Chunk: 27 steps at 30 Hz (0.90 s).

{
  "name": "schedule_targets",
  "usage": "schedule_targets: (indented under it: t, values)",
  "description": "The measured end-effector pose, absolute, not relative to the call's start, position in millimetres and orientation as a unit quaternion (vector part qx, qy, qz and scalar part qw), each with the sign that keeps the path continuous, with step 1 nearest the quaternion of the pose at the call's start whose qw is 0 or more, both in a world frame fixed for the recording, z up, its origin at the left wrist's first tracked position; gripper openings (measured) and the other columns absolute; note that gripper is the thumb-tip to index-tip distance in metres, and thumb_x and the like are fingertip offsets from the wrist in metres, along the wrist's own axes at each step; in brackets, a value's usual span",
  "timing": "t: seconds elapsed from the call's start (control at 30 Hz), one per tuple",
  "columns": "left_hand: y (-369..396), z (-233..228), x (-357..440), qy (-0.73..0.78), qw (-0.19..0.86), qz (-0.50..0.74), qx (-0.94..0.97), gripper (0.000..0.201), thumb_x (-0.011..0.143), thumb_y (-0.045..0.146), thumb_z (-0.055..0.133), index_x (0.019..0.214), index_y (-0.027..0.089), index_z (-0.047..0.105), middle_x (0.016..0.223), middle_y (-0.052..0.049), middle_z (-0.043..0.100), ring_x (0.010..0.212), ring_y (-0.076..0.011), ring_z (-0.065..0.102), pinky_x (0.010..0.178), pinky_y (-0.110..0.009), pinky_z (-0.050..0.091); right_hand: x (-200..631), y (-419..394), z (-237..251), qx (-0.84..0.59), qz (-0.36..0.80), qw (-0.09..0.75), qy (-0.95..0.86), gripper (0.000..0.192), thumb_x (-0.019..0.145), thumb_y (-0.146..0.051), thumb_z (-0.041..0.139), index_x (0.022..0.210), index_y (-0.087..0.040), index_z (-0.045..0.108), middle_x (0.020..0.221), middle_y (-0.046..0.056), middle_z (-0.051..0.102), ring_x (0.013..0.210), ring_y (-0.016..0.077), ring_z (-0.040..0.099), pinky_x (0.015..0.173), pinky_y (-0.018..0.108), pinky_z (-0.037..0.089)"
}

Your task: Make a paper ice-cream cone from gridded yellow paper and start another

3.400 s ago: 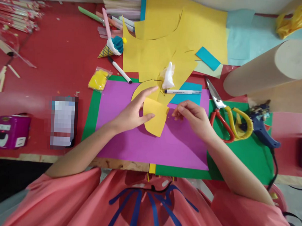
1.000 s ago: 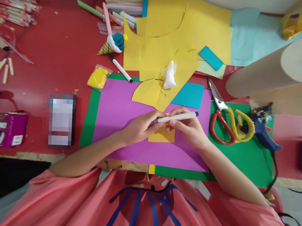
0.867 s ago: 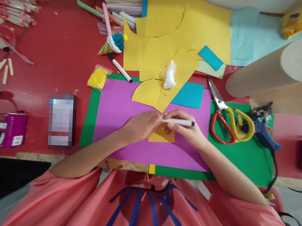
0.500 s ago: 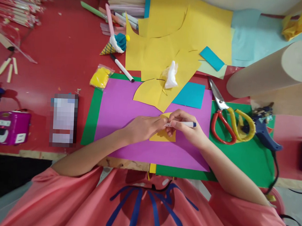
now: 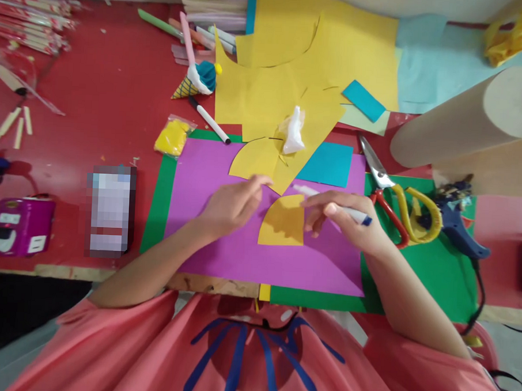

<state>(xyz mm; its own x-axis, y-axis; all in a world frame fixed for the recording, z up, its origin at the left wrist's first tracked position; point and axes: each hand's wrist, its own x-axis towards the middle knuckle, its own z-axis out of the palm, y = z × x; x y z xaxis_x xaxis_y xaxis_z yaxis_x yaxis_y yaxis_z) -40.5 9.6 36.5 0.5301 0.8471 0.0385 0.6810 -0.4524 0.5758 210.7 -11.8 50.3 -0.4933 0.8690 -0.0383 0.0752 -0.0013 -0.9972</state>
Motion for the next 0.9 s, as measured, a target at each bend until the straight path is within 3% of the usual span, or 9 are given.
schedule_targets:
  t: [0.13, 0.27, 0.43, 0.57, 0.77, 0.9]
  values:
    - [28, 27, -55, 0.516, 0.086, 0.246, 0.816, 0.026, 0.094, 0.024, 0.038, 0.113, 0.018, 0.055, 0.103, -0.008, 0.067, 0.100, -0.0217, 0.062, 0.089, -0.035, 0.046, 210, -5, 36, -0.411, 0.334, 0.254, -0.809, 0.016, 0.092, -0.025, 0.055, 0.102, -0.016, 0.062, 0.091, 0.010, 0.069, 0.090, 0.0247, 0.066, 0.076, 0.037, 0.052]
    - [32, 22, -55, 0.498, 0.062, 0.272, 0.821, 0.028, 0.094, 0.020, 0.041, 0.119, 0.019, 0.053, 0.124, -0.009, 0.060, 0.120, -0.0219, 0.053, 0.102, -0.037, 0.041, 201, -5, 20, -0.403, 0.214, 0.183, -0.871, 0.016, 0.086, -0.018, 0.057, 0.102, -0.015, 0.052, 0.095, 0.015, 0.065, 0.092, 0.0298, 0.058, 0.076, 0.043, 0.049]
    - [26, 19, -50, 0.459, 0.091, 0.273, 0.841, 0.026, 0.094, 0.021, 0.043, 0.118, 0.018, 0.053, 0.120, -0.010, 0.062, 0.115, -0.0223, 0.056, 0.099, -0.038, 0.044, 199, -6, 12, -0.429, 0.242, 0.240, -0.837, 0.016, 0.082, -0.008, 0.050, 0.086, -0.021, 0.042, 0.082, 0.007, 0.059, 0.078, 0.0219, 0.052, 0.069, 0.035, 0.044]
    - [21, 20, -49, 0.390, 0.107, 0.288, 0.868, 0.024, 0.095, 0.020, 0.044, 0.117, 0.018, 0.053, 0.117, -0.009, 0.063, 0.113, -0.0203, 0.058, 0.097, -0.036, 0.046, 205, -2, 19, -0.465, 0.301, 0.317, -0.770, 0.020, 0.080, -0.007, 0.051, 0.085, -0.023, 0.041, 0.079, 0.001, 0.054, 0.070, 0.0150, 0.052, 0.064, 0.028, 0.042]
    - [3, 25, -34, 0.229, 0.070, 0.245, 0.940, 0.016, 0.093, 0.021, 0.049, 0.102, 0.016, 0.061, 0.100, -0.008, 0.068, 0.089, -0.0168, 0.065, 0.080, -0.029, 0.052, 210, -8, 35, -0.567, 0.285, 0.400, -0.661, 0.019, 0.078, -0.011, 0.057, 0.084, -0.023, 0.044, 0.075, -0.003, 0.051, 0.061, 0.0096, 0.047, 0.058, 0.023, 0.040]
    - [-8, 19, -20, 0.176, 0.053, 0.214, 0.959, 0.023, 0.093, 0.017, 0.049, 0.112, 0.017, 0.062, 0.113, -0.009, 0.068, 0.100, -0.0179, 0.065, 0.090, -0.032, 0.051, 208, -25, 33, -0.587, 0.247, 0.396, -0.662, 0.016, 0.078, -0.011, 0.057, 0.081, -0.022, 0.046, 0.070, -0.004, 0.053, 0.057, 0.0084, 0.049, 0.055, 0.021, 0.041]
